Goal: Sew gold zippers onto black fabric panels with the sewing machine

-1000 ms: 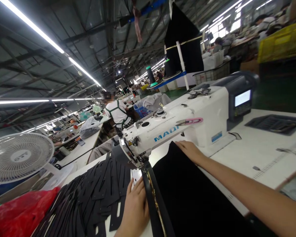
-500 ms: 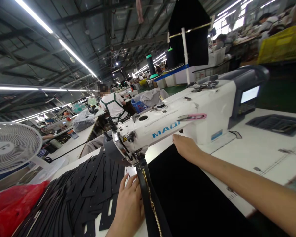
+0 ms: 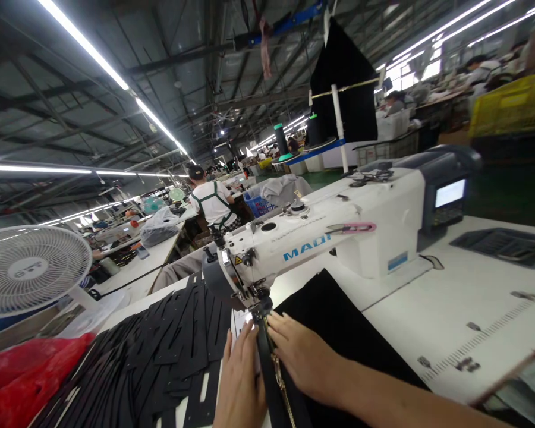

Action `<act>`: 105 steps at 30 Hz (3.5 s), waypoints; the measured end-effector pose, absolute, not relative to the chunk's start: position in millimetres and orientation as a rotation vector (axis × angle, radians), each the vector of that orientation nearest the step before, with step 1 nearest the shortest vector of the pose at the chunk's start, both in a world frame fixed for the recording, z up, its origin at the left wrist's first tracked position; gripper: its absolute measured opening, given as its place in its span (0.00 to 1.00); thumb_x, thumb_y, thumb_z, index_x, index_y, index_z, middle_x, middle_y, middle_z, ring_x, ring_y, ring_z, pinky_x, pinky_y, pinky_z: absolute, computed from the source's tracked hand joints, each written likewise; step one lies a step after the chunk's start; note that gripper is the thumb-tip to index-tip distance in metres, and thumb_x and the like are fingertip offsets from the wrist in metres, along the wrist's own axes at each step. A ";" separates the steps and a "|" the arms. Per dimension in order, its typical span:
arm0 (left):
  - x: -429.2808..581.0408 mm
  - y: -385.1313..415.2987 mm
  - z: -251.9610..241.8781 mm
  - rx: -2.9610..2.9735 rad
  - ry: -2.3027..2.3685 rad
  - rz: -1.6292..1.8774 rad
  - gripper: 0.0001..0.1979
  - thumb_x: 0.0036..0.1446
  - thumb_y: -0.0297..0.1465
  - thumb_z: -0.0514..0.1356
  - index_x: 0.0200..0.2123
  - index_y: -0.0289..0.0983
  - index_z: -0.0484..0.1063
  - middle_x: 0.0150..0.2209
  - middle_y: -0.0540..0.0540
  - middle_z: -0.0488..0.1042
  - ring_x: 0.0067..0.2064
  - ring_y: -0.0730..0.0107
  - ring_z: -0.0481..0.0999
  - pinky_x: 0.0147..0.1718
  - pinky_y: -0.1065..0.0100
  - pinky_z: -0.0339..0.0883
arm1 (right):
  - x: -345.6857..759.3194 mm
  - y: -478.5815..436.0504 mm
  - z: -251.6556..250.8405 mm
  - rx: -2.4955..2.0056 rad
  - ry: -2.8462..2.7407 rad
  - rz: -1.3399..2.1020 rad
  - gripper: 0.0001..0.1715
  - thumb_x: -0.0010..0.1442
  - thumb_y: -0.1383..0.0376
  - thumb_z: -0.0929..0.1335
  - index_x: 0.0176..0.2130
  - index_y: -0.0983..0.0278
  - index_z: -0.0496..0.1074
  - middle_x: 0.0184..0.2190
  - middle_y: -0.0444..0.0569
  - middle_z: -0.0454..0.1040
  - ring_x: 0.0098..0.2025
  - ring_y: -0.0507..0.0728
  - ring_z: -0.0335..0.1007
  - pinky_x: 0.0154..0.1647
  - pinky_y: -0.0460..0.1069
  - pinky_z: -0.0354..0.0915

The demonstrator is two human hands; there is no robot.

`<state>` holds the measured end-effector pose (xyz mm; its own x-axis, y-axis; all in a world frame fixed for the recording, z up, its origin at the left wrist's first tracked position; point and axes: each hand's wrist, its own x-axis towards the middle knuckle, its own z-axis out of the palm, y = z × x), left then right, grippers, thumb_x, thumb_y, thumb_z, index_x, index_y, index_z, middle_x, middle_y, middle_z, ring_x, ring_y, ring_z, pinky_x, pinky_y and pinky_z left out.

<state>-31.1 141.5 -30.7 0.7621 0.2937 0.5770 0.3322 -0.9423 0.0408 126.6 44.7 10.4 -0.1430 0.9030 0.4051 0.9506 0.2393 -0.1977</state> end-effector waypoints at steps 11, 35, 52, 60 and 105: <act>-24.9 143.0 -8.2 -2.945 -0.199 -0.761 0.26 0.44 0.16 0.45 0.48 0.28 0.66 0.50 0.33 0.69 0.53 0.55 0.68 0.50 0.48 0.67 | 126.9 51.7 -17.6 -1.612 -2.032 -0.094 0.26 0.60 0.74 0.56 0.57 0.76 0.61 0.57 0.62 0.61 0.61 0.61 0.54 0.61 0.58 0.54; -13.6 146.0 1.6 -3.109 -0.309 -0.652 0.21 0.47 0.18 0.49 0.46 0.26 0.67 0.47 0.33 0.69 0.50 0.52 0.68 0.48 0.51 0.66 | 138.7 65.0 -8.7 -1.542 -2.039 -0.123 0.21 0.61 0.72 0.56 0.50 0.78 0.67 0.50 0.63 0.67 0.56 0.62 0.60 0.59 0.56 0.56; -41.0 126.0 -16.2 -3.012 -0.249 -0.957 0.22 0.46 0.18 0.49 0.44 0.35 0.70 0.45 0.42 0.74 0.44 0.59 0.74 0.45 0.52 0.71 | 112.1 24.6 -13.6 -1.624 -2.099 -0.274 0.12 0.57 0.79 0.59 0.35 0.68 0.66 0.34 0.51 0.68 0.34 0.58 0.60 0.36 0.54 0.59; -47.4 110.2 -14.4 -2.970 -0.225 -0.888 0.20 0.53 0.16 0.47 0.46 0.33 0.69 0.45 0.39 0.73 0.46 0.61 0.74 0.50 0.54 0.68 | 101.5 1.8 6.3 -1.573 -2.119 -0.357 0.12 0.56 0.77 0.59 0.32 0.67 0.69 0.32 0.52 0.69 0.32 0.58 0.62 0.33 0.52 0.62; -12.8 157.4 -10.1 -3.169 -0.543 -0.823 0.22 0.46 0.15 0.48 0.41 0.35 0.71 0.41 0.41 0.73 0.42 0.60 0.73 0.42 0.60 0.71 | 110.7 43.6 -10.0 -1.589 -1.949 -0.193 0.13 0.56 0.73 0.61 0.37 0.68 0.72 0.38 0.55 0.75 0.41 0.60 0.70 0.43 0.54 0.68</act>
